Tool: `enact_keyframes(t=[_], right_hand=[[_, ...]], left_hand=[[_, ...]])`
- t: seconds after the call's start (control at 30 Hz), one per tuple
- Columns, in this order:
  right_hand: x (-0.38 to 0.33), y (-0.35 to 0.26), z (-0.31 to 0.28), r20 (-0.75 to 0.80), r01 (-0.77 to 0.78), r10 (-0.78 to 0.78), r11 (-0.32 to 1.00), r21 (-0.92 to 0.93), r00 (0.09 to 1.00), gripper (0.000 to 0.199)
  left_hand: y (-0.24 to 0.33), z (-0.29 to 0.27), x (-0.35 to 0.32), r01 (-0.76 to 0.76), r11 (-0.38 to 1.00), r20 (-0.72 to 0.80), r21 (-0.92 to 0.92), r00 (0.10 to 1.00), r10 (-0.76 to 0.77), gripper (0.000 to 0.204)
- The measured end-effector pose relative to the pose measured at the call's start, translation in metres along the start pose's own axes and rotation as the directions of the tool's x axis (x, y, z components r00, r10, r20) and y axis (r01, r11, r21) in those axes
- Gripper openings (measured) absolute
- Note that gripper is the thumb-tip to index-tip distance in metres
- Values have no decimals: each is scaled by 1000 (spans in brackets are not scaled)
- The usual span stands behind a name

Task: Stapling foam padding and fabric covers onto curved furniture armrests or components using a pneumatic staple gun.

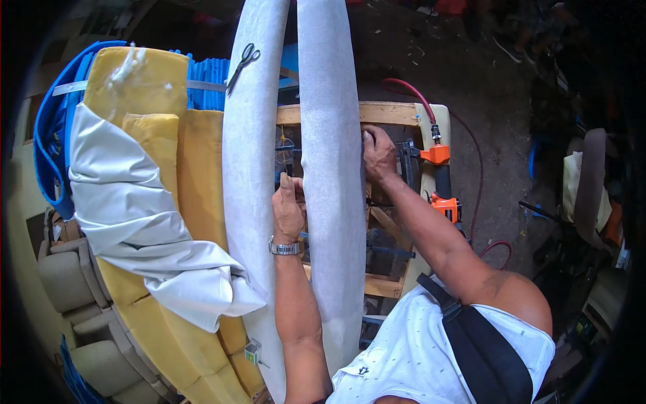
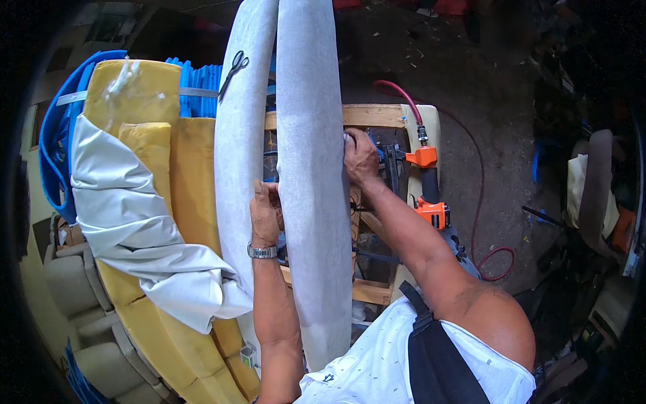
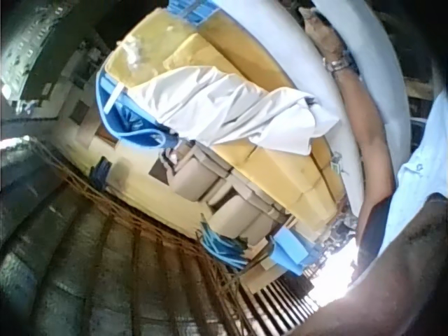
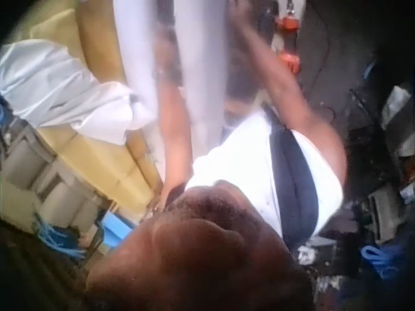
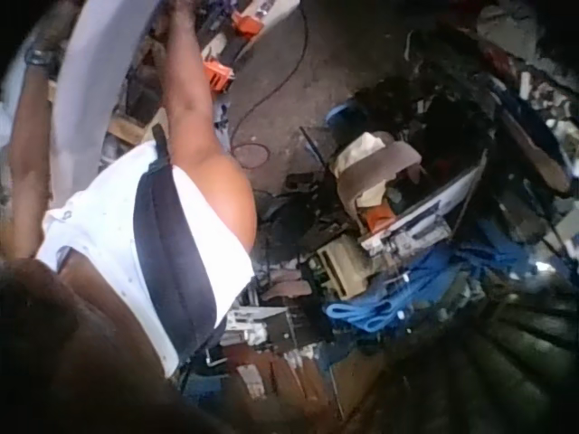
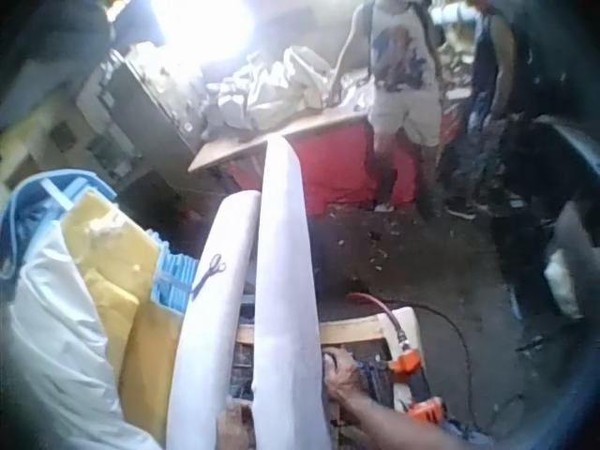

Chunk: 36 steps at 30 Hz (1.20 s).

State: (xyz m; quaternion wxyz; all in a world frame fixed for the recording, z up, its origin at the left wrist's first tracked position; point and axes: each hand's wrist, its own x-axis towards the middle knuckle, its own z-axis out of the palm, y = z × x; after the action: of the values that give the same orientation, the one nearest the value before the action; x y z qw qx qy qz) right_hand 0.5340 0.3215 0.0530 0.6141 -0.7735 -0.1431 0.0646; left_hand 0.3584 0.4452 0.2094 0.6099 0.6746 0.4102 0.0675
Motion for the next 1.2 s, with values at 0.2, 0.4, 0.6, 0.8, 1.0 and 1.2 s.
enact_keyframes(t=[0.2, 0.4, 0.6, 0.8, 1.0, 1.2], right_hand=[[47, 44, 38, 59, 17, -7, 985, -172, 998, 27], [35, 20, 43, 21, -216, 216, 976, 16, 976, 33], [17, -42, 30, 159, -378, 352, 907, 187, 922, 48], [-8, -80, 3, 279, -409, 327, 856, 318, 903, 55], [-33, -122, 1, 220, -7, 3, 1000, 17, 976, 68], [-30, -112, -6, 278, 62, -53, 998, -25, 959, 71]], left_hand=[[-18, 24, 40, -220, 974, 68, -51, 972, 223, 63], [-13, 37, 33, -317, 948, -29, -38, 948, 316, 68], [-1, 43, 17, -186, 960, -49, -211, 983, 179, 84], [0, 55, 5, -218, 963, -80, -161, 975, 208, 91], [3, 56, 7, -332, 929, -114, -162, 942, 317, 87], [9, 55, 13, -409, 907, -154, 102, 894, 420, 65]])
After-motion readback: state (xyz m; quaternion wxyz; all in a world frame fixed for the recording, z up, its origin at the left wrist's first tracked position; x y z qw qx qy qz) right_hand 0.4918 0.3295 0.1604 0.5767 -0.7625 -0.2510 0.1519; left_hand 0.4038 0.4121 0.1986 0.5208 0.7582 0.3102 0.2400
